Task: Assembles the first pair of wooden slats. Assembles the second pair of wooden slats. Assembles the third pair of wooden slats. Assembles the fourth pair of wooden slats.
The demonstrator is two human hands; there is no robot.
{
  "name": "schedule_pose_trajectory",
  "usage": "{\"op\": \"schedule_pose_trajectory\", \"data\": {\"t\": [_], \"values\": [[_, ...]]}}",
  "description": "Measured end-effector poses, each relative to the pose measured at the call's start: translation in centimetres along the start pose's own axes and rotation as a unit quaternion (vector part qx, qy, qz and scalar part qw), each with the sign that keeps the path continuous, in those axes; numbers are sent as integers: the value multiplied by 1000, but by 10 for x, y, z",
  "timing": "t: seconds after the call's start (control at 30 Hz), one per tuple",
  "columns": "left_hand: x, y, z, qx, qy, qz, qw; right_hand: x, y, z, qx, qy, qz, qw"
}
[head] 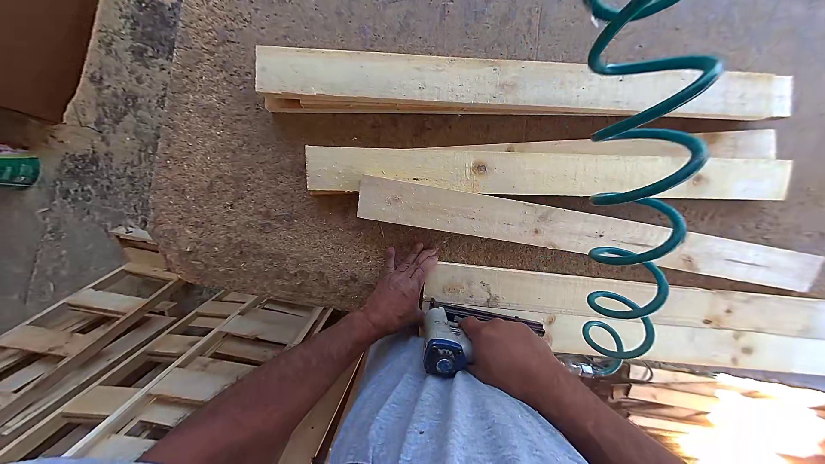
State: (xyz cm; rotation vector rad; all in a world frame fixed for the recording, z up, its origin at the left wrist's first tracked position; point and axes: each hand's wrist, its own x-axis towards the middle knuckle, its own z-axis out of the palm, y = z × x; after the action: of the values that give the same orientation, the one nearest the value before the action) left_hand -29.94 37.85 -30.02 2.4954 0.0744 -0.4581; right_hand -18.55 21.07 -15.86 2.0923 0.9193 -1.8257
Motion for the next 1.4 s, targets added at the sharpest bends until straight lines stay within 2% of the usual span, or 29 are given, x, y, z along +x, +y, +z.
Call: {"op": "schedule_pose_trajectory", "data": {"t": [0.23,0.77,1.07,1.4], "values": [[-1,3,-2,6,24,22,999,3,-11,1,41,-2,10,999],[-1,11,0,44,16,-29,998,-7,8,6,54,-7,31,998],[1,14,-4,47,-35,-54,997,-20,43,17,74,0,56,996],[1,20,-5,119,-26,-84,989,-36,108,27,69,8,47,996]]}}
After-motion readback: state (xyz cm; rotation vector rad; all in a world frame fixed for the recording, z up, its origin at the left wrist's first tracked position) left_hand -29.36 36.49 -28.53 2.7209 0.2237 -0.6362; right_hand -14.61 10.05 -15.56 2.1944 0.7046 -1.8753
